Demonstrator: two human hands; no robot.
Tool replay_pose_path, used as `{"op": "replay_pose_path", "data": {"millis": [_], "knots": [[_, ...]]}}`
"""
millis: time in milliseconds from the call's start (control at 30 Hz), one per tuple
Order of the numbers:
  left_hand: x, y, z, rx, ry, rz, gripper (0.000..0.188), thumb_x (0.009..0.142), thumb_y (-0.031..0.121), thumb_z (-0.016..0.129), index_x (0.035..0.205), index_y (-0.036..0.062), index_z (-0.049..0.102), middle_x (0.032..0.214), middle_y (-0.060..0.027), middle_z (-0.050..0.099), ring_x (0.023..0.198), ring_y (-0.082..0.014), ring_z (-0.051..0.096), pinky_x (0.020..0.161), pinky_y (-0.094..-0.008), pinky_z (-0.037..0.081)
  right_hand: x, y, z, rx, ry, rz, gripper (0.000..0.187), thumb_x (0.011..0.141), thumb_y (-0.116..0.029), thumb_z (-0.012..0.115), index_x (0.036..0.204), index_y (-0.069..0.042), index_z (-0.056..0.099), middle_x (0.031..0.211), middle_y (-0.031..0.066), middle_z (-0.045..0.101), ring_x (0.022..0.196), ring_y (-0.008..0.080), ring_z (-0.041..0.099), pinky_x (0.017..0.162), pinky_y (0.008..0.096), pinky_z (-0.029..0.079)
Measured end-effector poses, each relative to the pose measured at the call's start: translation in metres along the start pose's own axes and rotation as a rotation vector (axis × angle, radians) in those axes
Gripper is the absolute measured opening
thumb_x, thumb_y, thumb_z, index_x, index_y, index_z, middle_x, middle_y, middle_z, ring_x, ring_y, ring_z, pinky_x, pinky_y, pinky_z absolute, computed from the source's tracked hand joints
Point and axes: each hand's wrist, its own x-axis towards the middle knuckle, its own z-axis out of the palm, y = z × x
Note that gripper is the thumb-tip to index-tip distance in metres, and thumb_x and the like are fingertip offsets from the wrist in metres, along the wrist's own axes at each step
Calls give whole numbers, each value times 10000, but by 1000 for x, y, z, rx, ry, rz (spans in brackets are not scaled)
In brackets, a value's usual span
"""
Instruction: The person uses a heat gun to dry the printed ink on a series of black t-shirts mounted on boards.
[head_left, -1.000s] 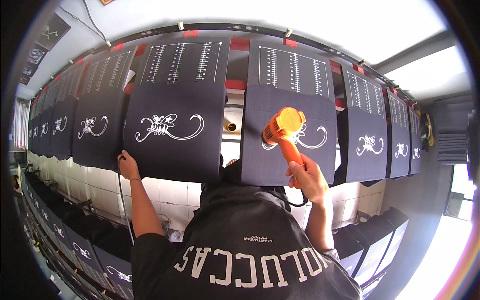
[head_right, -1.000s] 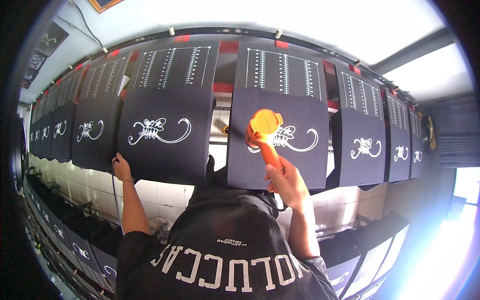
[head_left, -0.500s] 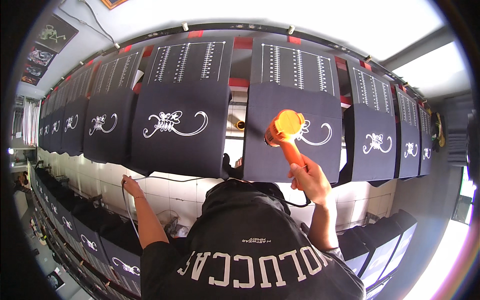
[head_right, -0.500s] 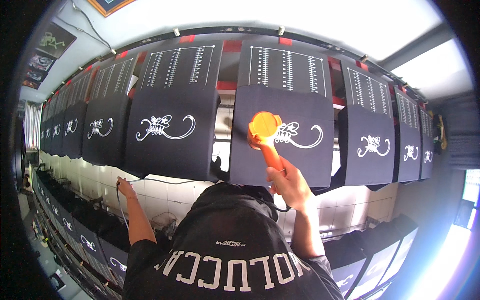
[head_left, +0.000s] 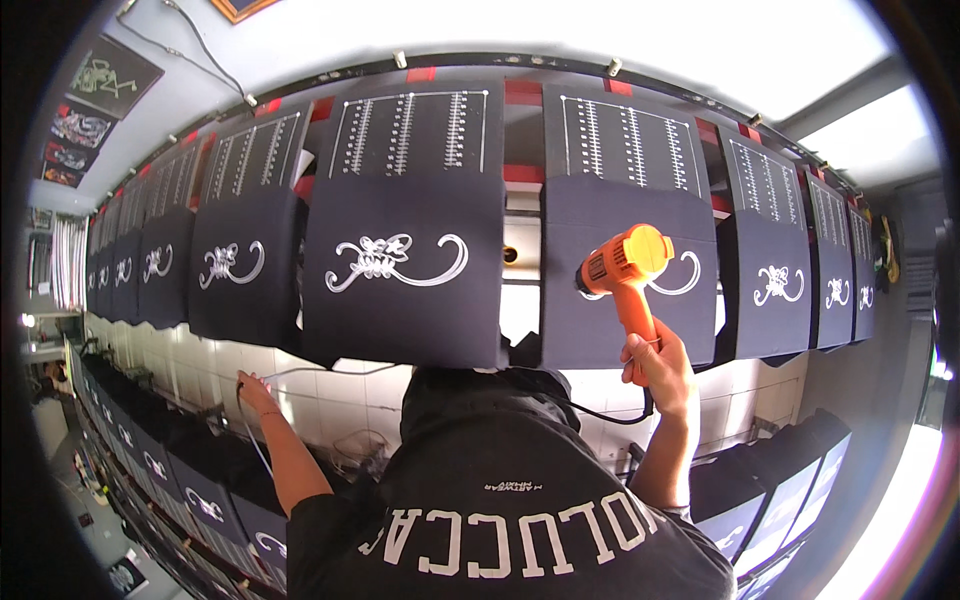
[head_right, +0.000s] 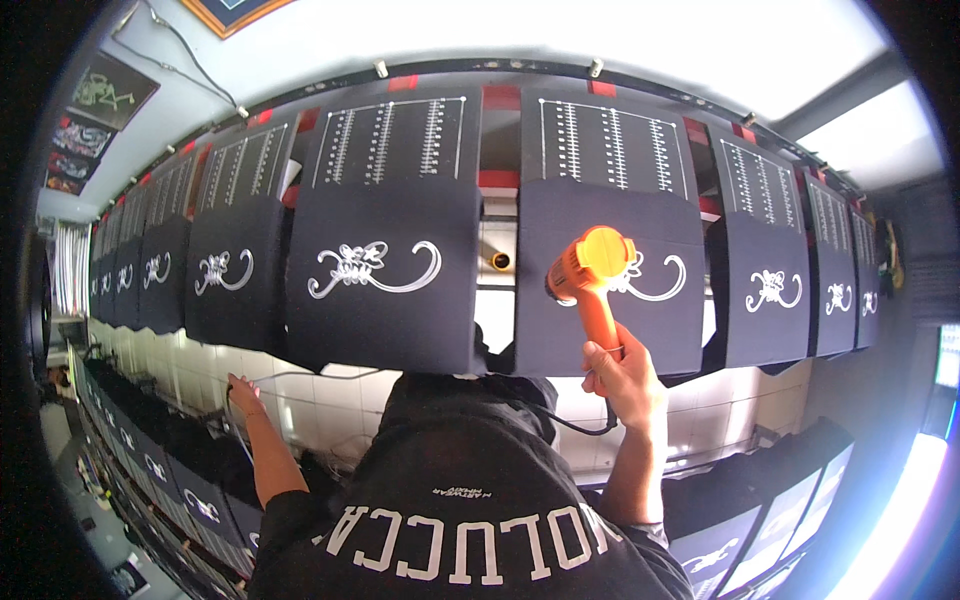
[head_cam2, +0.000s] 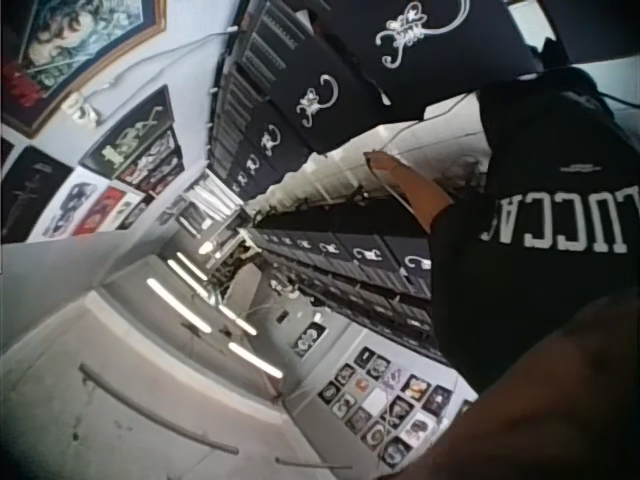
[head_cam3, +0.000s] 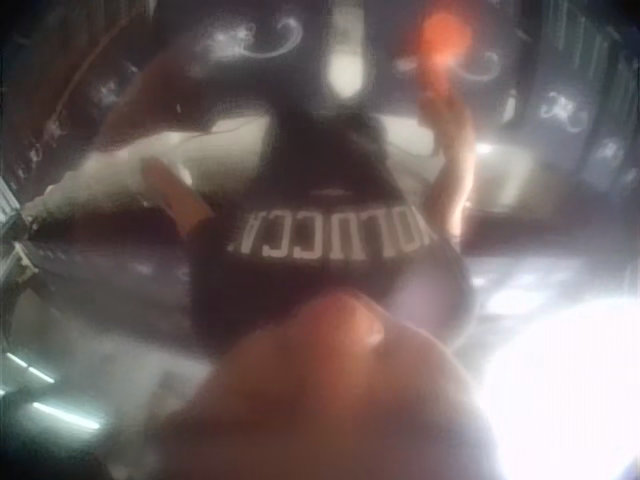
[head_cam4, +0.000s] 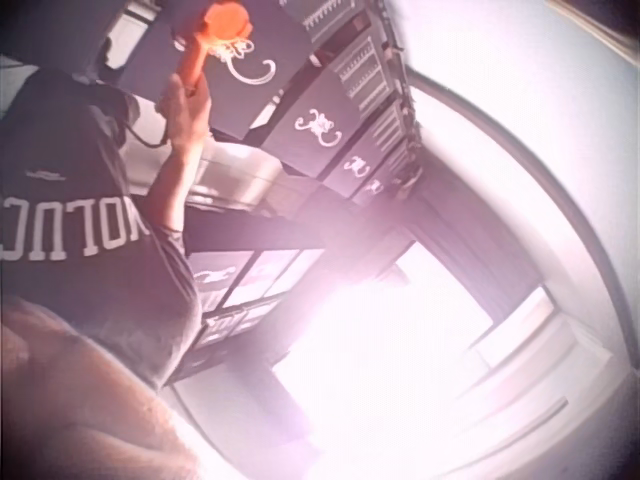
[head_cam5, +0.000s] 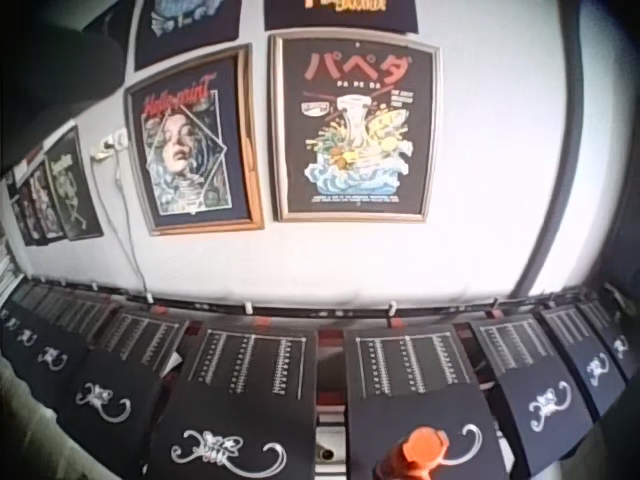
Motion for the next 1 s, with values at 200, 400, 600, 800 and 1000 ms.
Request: {"op": "replay_pose_path", "data": {"millis": [200,400,600,800,1000], "knots": [[153,22,18,-44,66,-8,546,981,459,479,1075,-60,619,942,-105,642,749,-208,592,627,-363,484,33,-22,129,150,-125,33,381,959,-284,625,1178,23,566,771,37,605,584,86,574,526,215,447],[200,48,52,52,-37,-5,634,996,468,424,1144,-121,605,1059,-195,660,906,-312,649,767,-395,537,60,-50,236,-15,77,24,354,966,-308,618,1110,14,585,779,37,595,578,91,570,548,247,479],[234,40,56,26,-28,4,743,1001,486,389,1208,-214,529,1224,-291,606,1060,-396,628,923,-436,509,65,-61,262,-47,122,42,335,955,-286,626,1092,17,589,769,37,588,570,87,568,542,243,479],[197,53,67,-35,31,-78,813,1002,544,363,1251,-218,495,1307,-318,549,1151,-422,582,1004,-430,467,63,-60,268,-105,154,57,333,947,-276,624,1113,12,592,788,35,590,575,82,564,546,240,478],[193,53,66,-147,-29,-78,824,1004,567,337,1291,-193,478,1336,-276,544,1165,-399,582,1023,-425,466,60,-61,269,-110,174,54,342,945,-274,626,1133,9,586,785,36,590,574,80,561,546,239,480]]}}
